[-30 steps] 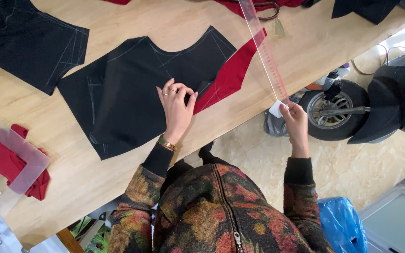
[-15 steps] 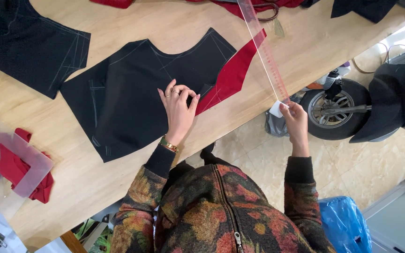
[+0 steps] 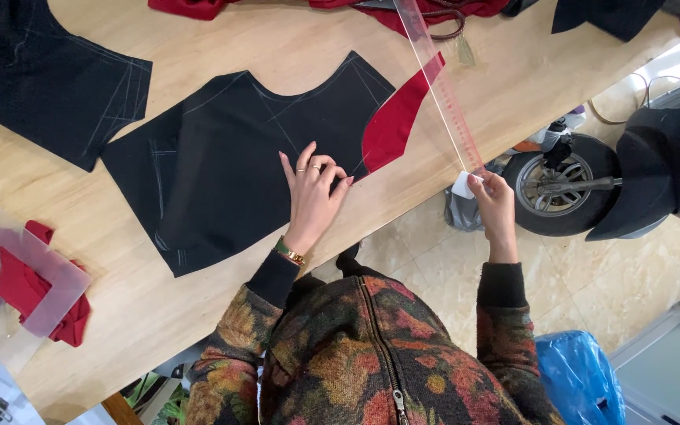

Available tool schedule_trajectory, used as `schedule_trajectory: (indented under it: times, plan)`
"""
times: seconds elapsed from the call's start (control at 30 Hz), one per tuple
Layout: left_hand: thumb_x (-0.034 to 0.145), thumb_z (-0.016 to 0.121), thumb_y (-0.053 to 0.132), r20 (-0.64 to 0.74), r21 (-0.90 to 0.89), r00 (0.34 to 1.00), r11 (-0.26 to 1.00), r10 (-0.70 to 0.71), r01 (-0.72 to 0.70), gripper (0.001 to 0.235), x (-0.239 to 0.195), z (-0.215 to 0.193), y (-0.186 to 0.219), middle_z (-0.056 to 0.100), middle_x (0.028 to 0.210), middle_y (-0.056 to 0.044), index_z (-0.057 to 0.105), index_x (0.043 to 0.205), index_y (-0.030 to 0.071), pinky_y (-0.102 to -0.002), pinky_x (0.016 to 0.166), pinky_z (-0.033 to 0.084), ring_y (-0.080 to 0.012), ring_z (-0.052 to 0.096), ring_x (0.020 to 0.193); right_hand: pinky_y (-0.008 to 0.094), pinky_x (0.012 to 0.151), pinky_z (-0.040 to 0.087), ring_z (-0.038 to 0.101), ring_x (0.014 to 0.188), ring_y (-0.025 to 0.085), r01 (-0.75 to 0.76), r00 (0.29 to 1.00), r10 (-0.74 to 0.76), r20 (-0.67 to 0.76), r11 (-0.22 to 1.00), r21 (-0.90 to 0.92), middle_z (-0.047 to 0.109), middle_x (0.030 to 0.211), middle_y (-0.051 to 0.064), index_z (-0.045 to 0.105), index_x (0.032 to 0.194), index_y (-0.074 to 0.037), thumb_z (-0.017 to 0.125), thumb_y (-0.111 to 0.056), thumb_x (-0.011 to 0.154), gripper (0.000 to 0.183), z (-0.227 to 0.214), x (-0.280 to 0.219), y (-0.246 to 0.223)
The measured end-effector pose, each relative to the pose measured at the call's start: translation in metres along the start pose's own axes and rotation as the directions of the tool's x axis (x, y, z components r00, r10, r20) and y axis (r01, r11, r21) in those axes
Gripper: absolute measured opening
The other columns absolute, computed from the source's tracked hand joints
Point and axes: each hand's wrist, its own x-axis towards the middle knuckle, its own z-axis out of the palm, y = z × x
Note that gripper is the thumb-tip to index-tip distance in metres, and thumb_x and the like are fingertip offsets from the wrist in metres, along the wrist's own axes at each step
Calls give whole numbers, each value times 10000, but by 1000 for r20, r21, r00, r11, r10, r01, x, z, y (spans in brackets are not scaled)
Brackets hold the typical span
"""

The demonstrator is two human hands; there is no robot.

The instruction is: Marking fabric with a ruler and chalk before cutting out pattern pieces with scissors

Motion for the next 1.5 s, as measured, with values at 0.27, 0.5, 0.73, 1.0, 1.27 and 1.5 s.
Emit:
schedule_trajectory:
  times: [0.27, 0.5, 0.73, 1.0, 1.27, 1.5]
  plan:
    - [978, 712, 334, -41, 79, 999, 997, -1, 4, 139, -18, -8, -16, 623, 1092, 6, 690, 919, 209, -702, 1205, 41, -260, 419, 1439, 299, 732, 480, 558, 897, 182, -24, 1000, 23, 17, 1000, 16, 617, 1093, 144, 709, 1057, -14, 799, -257, 1000, 266, 1, 0, -3]
    - [966, 718, 322, -34, 91, 999, 996, -3, 6, 130, -42, -16, -17, 617, 1089, -5, 701, 962, 193, -711, 1204, 71, -276, 428, 1429, 293, 705, 486, 597, 860, 182, -55, 998, 55, 24, 998, 4, 637, 1066, 134, 723, 1055, -41, 808, -278, 999, 257, 2, -1, -11]
    - [997, 677, 340, -16, 151, 997, 986, 73, -70, 142, -49, -2, -18, 594, 1087, 7, 705, 1033, 206, -709, 1207, 107, -263, 418, 1444, 290, 661, 444, 548, 816, 173, -46, 998, 46, 36, 999, 1, 624, 990, 129, 720, 1037, -37, 798, -259, 1004, 238, 3, -3, -17]
    - [1021, 645, 283, -29, 301, 981, 937, 194, -176, 111, -45, -7, -12, 598, 1046, 2, 686, 1063, 188, -694, 1225, 153, -236, 475, 1396, 280, 625, 411, 496, 754, 161, -64, 997, 64, 42, 998, -5, 612, 916, 115, 716, 1017, -41, 771, -252, 1016, 218, 1, -6, -24]
    - [1028, 629, 283, -63, 361, 973, 913, 224, -187, 107, -46, -2, -17, 616, 1012, 9, 680, 1053, 192, -712, 1213, 173, -223, 512, 1360, 212, 614, 385, 485, 746, 97, -30, 999, 29, 14, 995, 99, 578, 856, 55, 696, 1002, -33, 728, -250, 1044, 223, 1, -1, -18]
    - [1032, 634, 393, -129, 193, 989, 980, 79, -53, 205, -43, -3, -21, 633, 996, 18, 702, 1031, 199, -669, 1226, 118, -201, 541, 1309, 212, 637, 374, 427, 702, 62, 71, 997, -72, 7, 990, 123, 537, 761, 1, 719, 980, -47, 726, -229, 1049, 194, 0, 21, -37]
